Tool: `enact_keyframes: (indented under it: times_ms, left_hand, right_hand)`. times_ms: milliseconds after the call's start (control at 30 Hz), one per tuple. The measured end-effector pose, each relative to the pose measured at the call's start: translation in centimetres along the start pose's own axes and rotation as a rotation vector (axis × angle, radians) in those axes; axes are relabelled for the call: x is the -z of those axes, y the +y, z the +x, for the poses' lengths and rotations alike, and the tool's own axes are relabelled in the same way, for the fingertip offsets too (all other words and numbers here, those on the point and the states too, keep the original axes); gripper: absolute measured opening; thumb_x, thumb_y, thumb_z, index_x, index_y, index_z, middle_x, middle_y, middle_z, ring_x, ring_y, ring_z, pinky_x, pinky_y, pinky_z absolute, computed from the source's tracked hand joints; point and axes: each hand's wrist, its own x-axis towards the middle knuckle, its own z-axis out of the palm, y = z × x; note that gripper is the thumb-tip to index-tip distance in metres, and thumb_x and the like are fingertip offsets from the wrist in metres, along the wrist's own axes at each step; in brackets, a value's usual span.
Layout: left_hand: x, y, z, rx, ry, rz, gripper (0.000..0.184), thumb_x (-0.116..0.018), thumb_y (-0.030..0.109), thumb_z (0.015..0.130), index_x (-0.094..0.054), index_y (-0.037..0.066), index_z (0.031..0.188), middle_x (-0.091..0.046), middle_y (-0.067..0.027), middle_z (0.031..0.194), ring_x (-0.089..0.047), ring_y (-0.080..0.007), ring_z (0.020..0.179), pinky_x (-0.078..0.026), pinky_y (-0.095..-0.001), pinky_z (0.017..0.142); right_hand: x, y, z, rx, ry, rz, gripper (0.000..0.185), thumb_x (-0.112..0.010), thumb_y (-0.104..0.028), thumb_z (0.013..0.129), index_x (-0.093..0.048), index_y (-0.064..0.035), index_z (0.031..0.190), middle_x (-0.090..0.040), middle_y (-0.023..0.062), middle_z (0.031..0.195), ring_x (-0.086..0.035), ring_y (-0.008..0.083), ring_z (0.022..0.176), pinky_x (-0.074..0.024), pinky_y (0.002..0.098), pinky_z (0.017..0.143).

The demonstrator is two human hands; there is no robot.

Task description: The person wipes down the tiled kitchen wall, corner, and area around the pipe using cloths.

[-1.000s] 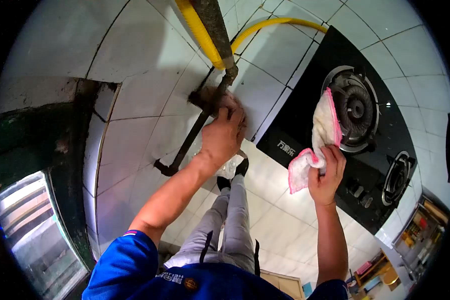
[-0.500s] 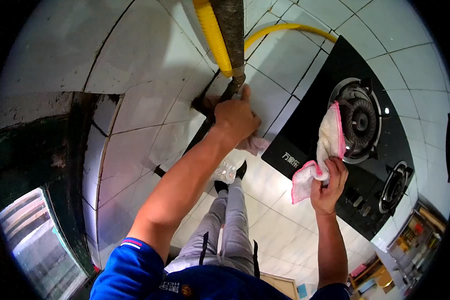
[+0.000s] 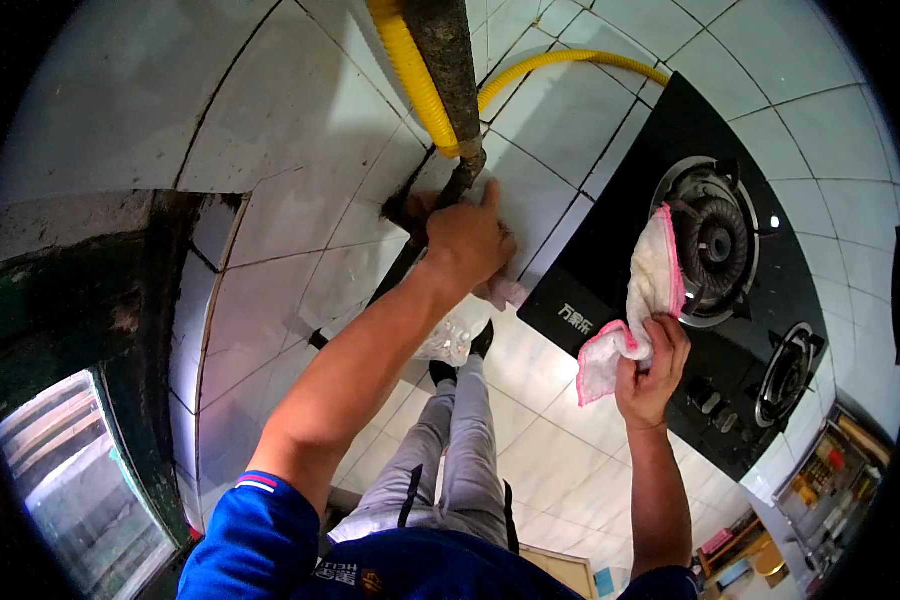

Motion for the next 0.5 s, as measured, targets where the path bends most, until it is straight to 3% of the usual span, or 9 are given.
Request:
enact_keyframes:
  times_ms: [233, 333, 433, 500]
  left_hand:
    - [0.4, 0.1, -0.3, -0.001, 0.016, -0.106, 0.081, -0.065, 0.04, 0.083, -0.039, 0.003, 0.151, -0.073, -0.0181, 0.09, -0.072, -0.0362, 0.086, -0.057, -0.0493, 0.077]
    - [0.8, 0.3, -0.7, 0.003, -0.043, -0.11, 0.084, -0.065, 0.04, 0.084, -0.035, 0.0, 0.152, -0.073, -0.0162, 0.099, -0.071, -0.0295, 0.093, -0.057, -0.0436, 0.078]
    - [0.9, 0.9, -0.8, 0.013, -0.034, -0.073, 0.083, -0.066, 0.037, 0.084, -0.035, 0.0, 0.152, -0.073, -0.0146, 0.097, -0.071, -0.0302, 0.093, -0.056, -0.0434, 0.079]
    - [0.6, 1.2, -0.5, 0.044, -0.031, -0.049, 0.081, -0.066, 0.031, 0.084, -0.035, 0.001, 0.152, -0.071, -0.0164, 0.107, -0.07, -0.0351, 0.092, -0.056, -0.045, 0.079]
  right_hand:
    - [0.0, 0.0, -0.1, -0.021, -0.005, 0.026, 0.045, -0.063, -0.01, 0.079, -0.059, -0.0037, 0.124, -0.058, 0.0191, 0.125, -0.054, 0.0404, 0.113, -0.0434, 0.0518, 0.098]
    - [0.0, 0.0, -0.1, -0.031, -0.007, 0.031, 0.046, -0.064, -0.009, 0.077, -0.06, -0.0041, 0.122, -0.058, 0.018, 0.124, -0.054, 0.0397, 0.113, -0.0428, 0.0506, 0.099]
    - [0.0, -0.1, -0.1, -0.025, 0.002, 0.022, 0.046, -0.064, -0.009, 0.077, -0.061, -0.0043, 0.122, -0.058, 0.0177, 0.124, -0.054, 0.0395, 0.113, -0.0427, 0.0503, 0.099]
    - [0.0, -0.1, -0.1, -0.025, 0.006, 0.029, 0.045, -0.064, -0.009, 0.077, -0.061, -0.0044, 0.122, -0.059, 0.0176, 0.123, -0.054, 0.0395, 0.113, -0.0427, 0.0502, 0.099]
